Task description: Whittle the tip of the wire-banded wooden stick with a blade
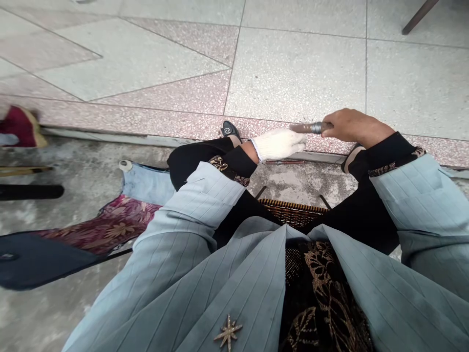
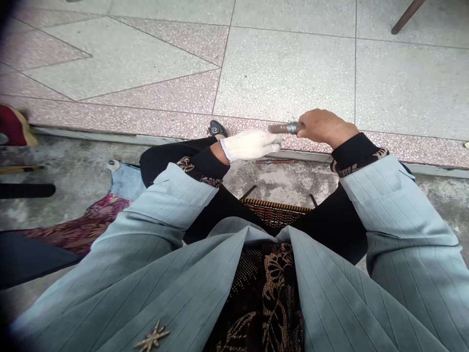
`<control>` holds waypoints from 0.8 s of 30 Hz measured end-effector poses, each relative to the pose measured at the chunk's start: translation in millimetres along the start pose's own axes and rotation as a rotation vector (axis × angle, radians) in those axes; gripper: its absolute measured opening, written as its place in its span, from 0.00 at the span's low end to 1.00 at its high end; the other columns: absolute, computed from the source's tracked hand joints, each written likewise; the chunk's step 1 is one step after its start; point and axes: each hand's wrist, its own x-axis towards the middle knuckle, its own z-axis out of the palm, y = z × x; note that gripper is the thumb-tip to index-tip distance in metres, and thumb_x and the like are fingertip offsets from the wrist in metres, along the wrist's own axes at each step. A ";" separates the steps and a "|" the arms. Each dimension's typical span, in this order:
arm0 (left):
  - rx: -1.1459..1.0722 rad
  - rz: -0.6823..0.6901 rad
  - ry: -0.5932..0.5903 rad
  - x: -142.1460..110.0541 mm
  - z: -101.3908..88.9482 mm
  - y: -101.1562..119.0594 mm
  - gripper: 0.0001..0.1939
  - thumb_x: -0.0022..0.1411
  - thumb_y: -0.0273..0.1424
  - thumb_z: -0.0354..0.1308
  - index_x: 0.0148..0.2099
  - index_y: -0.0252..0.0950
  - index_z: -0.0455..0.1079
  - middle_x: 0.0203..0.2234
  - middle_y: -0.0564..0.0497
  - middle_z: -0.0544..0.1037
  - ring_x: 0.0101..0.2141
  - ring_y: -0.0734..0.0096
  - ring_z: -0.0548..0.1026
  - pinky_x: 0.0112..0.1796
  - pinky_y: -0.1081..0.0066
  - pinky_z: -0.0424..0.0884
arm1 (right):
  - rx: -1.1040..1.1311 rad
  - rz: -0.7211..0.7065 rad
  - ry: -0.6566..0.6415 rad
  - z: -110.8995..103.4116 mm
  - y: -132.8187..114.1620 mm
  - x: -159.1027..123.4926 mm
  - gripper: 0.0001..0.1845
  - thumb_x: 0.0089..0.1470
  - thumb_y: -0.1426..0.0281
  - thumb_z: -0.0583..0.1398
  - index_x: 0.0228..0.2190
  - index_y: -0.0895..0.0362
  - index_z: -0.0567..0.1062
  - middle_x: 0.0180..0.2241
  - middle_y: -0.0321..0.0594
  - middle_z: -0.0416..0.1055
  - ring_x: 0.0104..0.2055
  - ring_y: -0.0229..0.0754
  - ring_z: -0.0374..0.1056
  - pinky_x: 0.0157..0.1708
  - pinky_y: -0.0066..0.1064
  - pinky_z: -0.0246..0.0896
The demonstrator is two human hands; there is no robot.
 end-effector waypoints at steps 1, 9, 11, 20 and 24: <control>0.005 -0.012 0.005 -1.4 -2.3 -0.5 0.22 0.78 0.39 0.46 0.53 0.37 0.80 0.37 0.45 0.82 0.36 0.61 0.76 0.38 0.63 0.61 | 0.003 -0.060 -0.111 -0.1 2.5 -1.0 0.09 0.64 0.65 0.66 0.41 0.55 0.85 0.40 0.48 0.81 0.42 0.53 0.75 0.41 0.43 0.64; -0.320 0.041 0.027 -1.4 -2.0 -4.0 0.19 0.80 0.37 0.48 0.44 0.35 0.79 0.35 0.47 0.79 0.37 0.67 0.71 0.42 0.59 0.67 | 0.758 -0.410 -0.218 -16.2 7.2 -24.7 0.19 0.60 0.50 0.72 0.41 0.52 0.83 0.35 0.38 0.78 0.34 0.41 0.70 0.34 0.34 0.66; -0.344 0.068 0.021 0.7 2.6 -4.5 0.18 0.78 0.38 0.49 0.42 0.36 0.76 0.32 0.49 0.77 0.34 0.68 0.71 0.40 0.62 0.67 | 0.927 -0.327 0.045 -16.4 5.0 -23.9 0.20 0.64 0.49 0.70 0.38 0.52 0.78 0.33 0.40 0.75 0.32 0.40 0.67 0.32 0.35 0.65; -0.198 0.135 -0.020 2.0 7.2 -6.3 0.18 0.76 0.41 0.48 0.43 0.38 0.75 0.33 0.48 0.77 0.31 0.65 0.71 0.37 0.65 0.63 | 0.095 0.021 0.136 0.6 4.7 3.1 0.09 0.64 0.63 0.68 0.41 0.55 0.84 0.39 0.48 0.79 0.43 0.56 0.75 0.43 0.45 0.64; -0.217 0.099 -0.022 -1.2 -0.2 -5.9 0.17 0.74 0.40 0.51 0.40 0.38 0.76 0.30 0.48 0.77 0.31 0.65 0.72 0.36 0.66 0.63 | 0.098 -0.145 -0.246 3.1 10.2 -1.9 0.05 0.59 0.66 0.72 0.36 0.54 0.87 0.38 0.44 0.82 0.42 0.52 0.76 0.44 0.43 0.67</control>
